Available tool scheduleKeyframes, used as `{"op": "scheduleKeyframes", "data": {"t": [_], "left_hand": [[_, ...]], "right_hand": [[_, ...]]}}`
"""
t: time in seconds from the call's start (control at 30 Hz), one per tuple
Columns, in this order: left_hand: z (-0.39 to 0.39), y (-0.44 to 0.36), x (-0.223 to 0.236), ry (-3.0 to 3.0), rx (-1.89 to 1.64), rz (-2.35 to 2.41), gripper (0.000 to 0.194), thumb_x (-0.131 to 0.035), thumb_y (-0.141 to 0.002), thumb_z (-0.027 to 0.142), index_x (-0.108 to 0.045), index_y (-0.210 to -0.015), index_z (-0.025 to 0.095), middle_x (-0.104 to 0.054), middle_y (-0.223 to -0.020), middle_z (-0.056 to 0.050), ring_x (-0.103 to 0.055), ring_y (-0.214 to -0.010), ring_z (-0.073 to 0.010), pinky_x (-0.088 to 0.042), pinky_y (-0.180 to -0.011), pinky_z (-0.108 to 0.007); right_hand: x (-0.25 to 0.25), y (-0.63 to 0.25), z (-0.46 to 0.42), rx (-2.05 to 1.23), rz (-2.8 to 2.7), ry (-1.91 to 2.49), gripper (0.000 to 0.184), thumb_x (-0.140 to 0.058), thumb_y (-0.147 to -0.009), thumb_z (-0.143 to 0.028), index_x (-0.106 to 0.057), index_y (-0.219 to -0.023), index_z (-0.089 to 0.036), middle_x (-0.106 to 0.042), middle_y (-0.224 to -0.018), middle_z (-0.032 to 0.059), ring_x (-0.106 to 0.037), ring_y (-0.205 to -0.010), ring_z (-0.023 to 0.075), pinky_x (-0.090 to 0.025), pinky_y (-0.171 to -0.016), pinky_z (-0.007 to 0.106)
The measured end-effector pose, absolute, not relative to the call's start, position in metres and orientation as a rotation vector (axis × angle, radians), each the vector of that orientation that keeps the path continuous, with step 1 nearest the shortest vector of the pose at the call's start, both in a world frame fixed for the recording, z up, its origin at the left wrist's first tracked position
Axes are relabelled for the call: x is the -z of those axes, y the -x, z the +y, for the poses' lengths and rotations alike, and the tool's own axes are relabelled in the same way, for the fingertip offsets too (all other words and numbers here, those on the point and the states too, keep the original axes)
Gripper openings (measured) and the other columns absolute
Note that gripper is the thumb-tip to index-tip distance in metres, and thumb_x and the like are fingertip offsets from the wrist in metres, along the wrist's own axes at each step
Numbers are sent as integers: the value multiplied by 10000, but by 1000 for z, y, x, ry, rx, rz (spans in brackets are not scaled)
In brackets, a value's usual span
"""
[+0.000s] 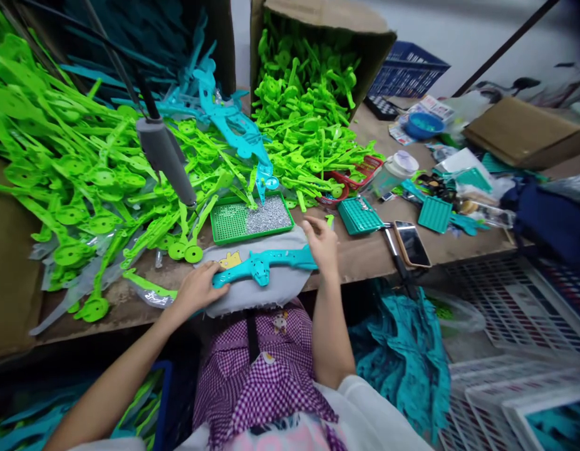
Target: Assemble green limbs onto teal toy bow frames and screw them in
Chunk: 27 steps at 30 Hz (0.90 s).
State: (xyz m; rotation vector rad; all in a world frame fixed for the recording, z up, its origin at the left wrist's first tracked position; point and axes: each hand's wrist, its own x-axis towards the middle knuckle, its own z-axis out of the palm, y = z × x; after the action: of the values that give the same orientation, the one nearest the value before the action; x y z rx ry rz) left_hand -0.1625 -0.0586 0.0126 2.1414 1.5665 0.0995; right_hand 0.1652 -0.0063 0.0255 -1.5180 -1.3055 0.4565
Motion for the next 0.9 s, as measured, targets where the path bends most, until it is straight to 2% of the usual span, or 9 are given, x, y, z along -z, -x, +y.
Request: {"op": "scheduleKeyframes", "data": {"t": [0.1, 0.17, 0.23, 0.33, 0.4, 0.47, 0.7, 0.83, 0.9], "left_hand": [[-59, 162, -12, -2121, -110, 1598, 400, -564, -808, 467, -641, -1102, 207, -675, -1178, -96, -637, -1096, -321, -505, -885, -406], [-59, 162, -11, -2132, -134, 1614, 407, -573, -801, 469, -653, -1109, 214, -684, -1187, -91, -643, -1090, -315, -513, -862, -389], [-58, 163, -9, -2159, -178, 1603, 398, -573, -802, 455, -662, -1105, 213, -700, -1167, -89, -657, -1069, -303, -521, -842, -377], [-58, 167, -4, -2214, -238, 1547, 375, -573, -817, 450, -672, -1086, 208, -721, -1130, -85, -683, -1031, -291, -535, -843, -384], [-59, 169, 0, -2259, -285, 1535, 359, -576, -830, 455, -678, -1072, 210, -729, -1119, -83, -695, -1018, -290, -543, -836, -389], [-61, 171, 4, -2323, -356, 1547, 341, -587, -834, 449, -682, -1063, 215, -733, -1108, -80, -704, -999, -286, -547, -818, -383], [-77, 172, 6, -2726, -637, 1598, 280, -595, -911, 408, -668, -1120, 237, -739, -1066, -84, -695, -920, -269, -496, -768, -374], [-85, 178, 6, -2867, -748, 1679, 338, -646, -913, 377, -646, -1235, 276, -742, -1041, -81, -681, -823, -249, -429, -697, -367], [-88, 181, 8, -2886, -768, 1747, 398, -668, -902, 363, -620, -1292, 295, -738, -1029, -78, -668, -788, -245, -417, -701, -373]], "right_hand": [[-9, -221, -19, -381, -1195, 1767, 567, -533, -860, -652, -732, -1019, -145, -757, -1076, 188, -695, -1007, 306, -523, -940, 462], [1, -252, -16, -450, -1135, 1901, 557, -533, -853, -665, -712, -989, -155, -757, -1050, 192, -695, -993, 310, -519, -928, 466], [9, -272, -6, -574, -1108, 1953, 482, -588, -836, -648, -687, -903, -180, -760, -919, 152, -705, -898, 284, -537, -868, 437], [16, -281, 13, -726, -1093, 1929, 399, -693, -780, -599, -636, -764, -204, -680, -649, 44, -658, -637, 209, -552, -690, 367], [20, -280, 21, -814, -1061, 1889, 398, -732, -740, -587, -619, -747, -205, -633, -586, 0, -600, -538, 171, -529, -575, 323], [23, -279, 24, -897, -1011, 1820, 426, -743, -713, -603, -616, -767, -200, -632, -599, -9, -592, -526, 162, -509, -512, 297], [7, -280, 38, -971, -766, 1484, 478, -638, -771, -699, -567, -859, -235, -703, -793, 10, -695, -726, 173, -587, -678, 327], [-19, -275, 47, -883, -544, 1199, 468, -652, -794, -696, -567, -846, -238, -623, -699, -28, -617, -624, 124, -555, -631, 269], [-28, -271, 48, -811, -537, 1129, 503, -558, -838, -747, -528, -787, -247, -528, -621, -54, -548, -554, 108, -536, -605, 252]]}}
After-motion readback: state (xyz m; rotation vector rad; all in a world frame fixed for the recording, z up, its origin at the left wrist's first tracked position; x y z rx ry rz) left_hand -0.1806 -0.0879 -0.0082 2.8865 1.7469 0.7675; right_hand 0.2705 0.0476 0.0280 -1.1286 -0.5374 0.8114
